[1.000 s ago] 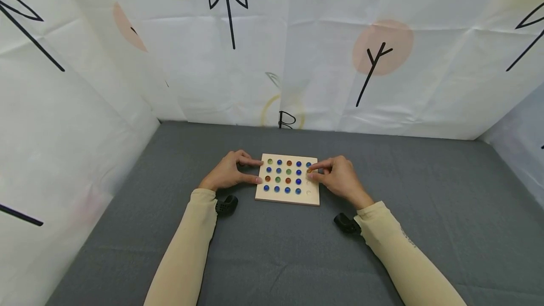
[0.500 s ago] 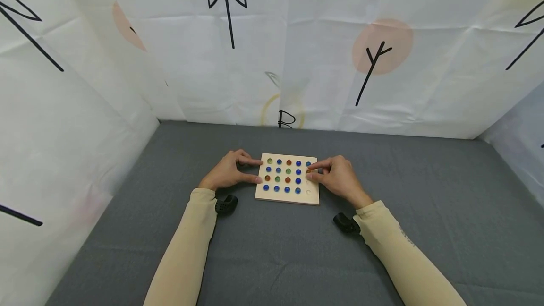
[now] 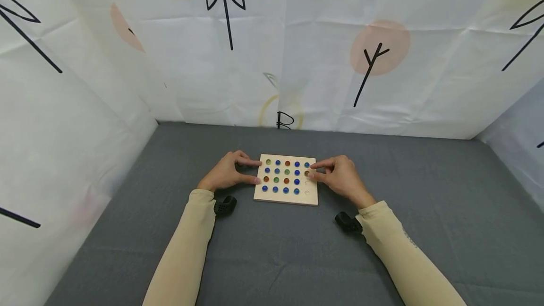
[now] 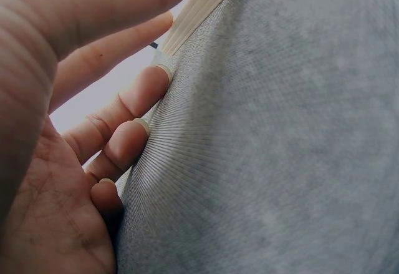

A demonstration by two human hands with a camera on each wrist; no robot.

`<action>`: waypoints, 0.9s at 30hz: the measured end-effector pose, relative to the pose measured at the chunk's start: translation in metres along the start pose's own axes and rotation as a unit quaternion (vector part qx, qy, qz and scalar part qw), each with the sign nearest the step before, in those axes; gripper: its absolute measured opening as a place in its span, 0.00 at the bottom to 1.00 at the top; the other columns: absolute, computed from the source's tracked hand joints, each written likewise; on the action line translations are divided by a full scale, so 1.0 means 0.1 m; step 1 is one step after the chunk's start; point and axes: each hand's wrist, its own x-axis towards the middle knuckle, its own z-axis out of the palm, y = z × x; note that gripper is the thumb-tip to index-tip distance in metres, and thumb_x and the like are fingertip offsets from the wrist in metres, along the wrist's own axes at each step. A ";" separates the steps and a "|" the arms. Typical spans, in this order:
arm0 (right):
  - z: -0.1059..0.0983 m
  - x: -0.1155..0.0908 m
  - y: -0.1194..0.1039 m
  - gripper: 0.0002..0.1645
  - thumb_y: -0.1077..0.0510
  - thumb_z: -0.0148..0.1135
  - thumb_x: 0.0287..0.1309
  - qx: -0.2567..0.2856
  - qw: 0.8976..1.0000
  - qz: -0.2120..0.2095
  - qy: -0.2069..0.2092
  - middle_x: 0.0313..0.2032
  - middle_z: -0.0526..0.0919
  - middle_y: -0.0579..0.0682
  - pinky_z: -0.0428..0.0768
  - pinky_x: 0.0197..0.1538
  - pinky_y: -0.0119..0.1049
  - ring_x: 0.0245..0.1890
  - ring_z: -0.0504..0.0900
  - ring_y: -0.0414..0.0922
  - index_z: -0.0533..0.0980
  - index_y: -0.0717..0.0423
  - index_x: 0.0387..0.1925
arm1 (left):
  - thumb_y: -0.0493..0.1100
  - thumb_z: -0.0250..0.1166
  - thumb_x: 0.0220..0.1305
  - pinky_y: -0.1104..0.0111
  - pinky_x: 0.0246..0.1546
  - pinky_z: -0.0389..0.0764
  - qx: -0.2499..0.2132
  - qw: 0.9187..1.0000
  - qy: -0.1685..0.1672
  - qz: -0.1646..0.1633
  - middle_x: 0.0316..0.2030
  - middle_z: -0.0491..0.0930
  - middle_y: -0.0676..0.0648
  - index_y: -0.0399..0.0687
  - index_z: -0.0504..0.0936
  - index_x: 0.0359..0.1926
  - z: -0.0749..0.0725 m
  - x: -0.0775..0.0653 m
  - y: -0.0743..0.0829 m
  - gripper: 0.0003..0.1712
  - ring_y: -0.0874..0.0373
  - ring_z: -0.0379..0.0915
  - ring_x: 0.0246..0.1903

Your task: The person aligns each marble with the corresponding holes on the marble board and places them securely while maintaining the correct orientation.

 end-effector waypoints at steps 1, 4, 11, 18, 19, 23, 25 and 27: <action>-0.01 0.00 0.00 0.13 0.56 0.75 0.59 0.000 1.000 0.001 0.000 0.12 0.64 0.44 0.61 0.20 0.33 0.14 0.59 0.41 0.89 0.59 0.44 | 0.47 0.82 0.52 0.49 0.59 0.69 0.001 1.000 0.000 0.000 0.53 0.75 0.45 0.54 0.86 0.58 0.00 0.00 0.00 0.31 0.48 0.68 0.55; -0.02 -0.01 0.00 0.13 0.57 0.75 0.59 0.000 1.000 0.002 0.000 0.12 0.64 0.44 0.60 0.20 0.33 0.14 0.59 0.41 0.89 0.59 0.44 | 0.47 0.82 0.52 0.49 0.59 0.69 0.003 1.000 0.000 0.002 0.53 0.75 0.45 0.54 0.86 0.59 0.00 0.00 0.01 0.31 0.48 0.68 0.55; -0.04 0.00 0.00 0.13 0.57 0.75 0.59 0.004 1.000 0.013 0.002 0.12 0.64 0.44 0.60 0.20 0.33 0.14 0.60 0.41 0.89 0.60 0.44 | 0.45 0.82 0.53 0.51 0.56 0.71 -0.001 1.000 -0.004 0.017 0.52 0.76 0.44 0.52 0.87 0.58 -0.01 0.00 0.00 0.29 0.48 0.69 0.53; -0.13 0.01 0.02 0.14 0.57 0.75 0.60 0.031 0.999 0.030 0.005 0.12 0.63 0.44 0.58 0.19 0.33 0.13 0.57 0.40 0.88 0.60 0.45 | 0.45 0.81 0.53 0.51 0.55 0.72 -0.002 1.000 -0.005 0.026 0.51 0.76 0.44 0.51 0.87 0.58 -0.01 0.00 -0.02 0.29 0.48 0.70 0.52; -0.16 0.01 0.02 0.14 0.57 0.74 0.60 0.036 0.999 0.031 0.006 0.12 0.63 0.44 0.58 0.19 0.33 0.13 0.57 0.40 0.88 0.60 0.45 | 0.45 0.81 0.53 0.50 0.55 0.72 -0.002 1.000 -0.005 0.027 0.51 0.76 0.44 0.51 0.87 0.58 -0.01 0.00 -0.02 0.29 0.48 0.70 0.52; -0.24 0.00 0.03 0.16 0.56 0.74 0.61 0.046 0.998 0.030 0.004 0.13 0.63 0.44 0.59 0.19 0.33 0.14 0.56 0.39 0.87 0.60 0.48 | 0.45 0.82 0.52 0.50 0.56 0.71 -0.006 1.000 -0.003 0.027 0.51 0.76 0.44 0.51 0.87 0.58 -0.01 0.00 -0.02 0.29 0.48 0.70 0.53; -0.28 -0.01 0.03 0.18 0.56 0.74 0.61 0.043 0.999 0.026 0.003 0.13 0.63 0.44 0.59 0.20 0.33 0.14 0.56 0.39 0.87 0.61 0.49 | 0.45 0.82 0.52 0.50 0.56 0.71 -0.007 1.000 -0.003 0.026 0.51 0.76 0.44 0.51 0.87 0.58 0.00 0.00 -0.02 0.30 0.48 0.69 0.53; -0.31 -0.01 0.03 0.19 0.55 0.74 0.61 0.040 0.999 0.025 0.002 0.13 0.62 0.45 0.59 0.20 0.33 0.14 0.55 0.39 0.86 0.61 0.50 | 0.45 0.82 0.52 0.51 0.56 0.71 -0.008 1.000 -0.003 0.026 0.50 0.76 0.44 0.51 0.87 0.58 0.00 0.00 -0.01 0.30 0.48 0.69 0.52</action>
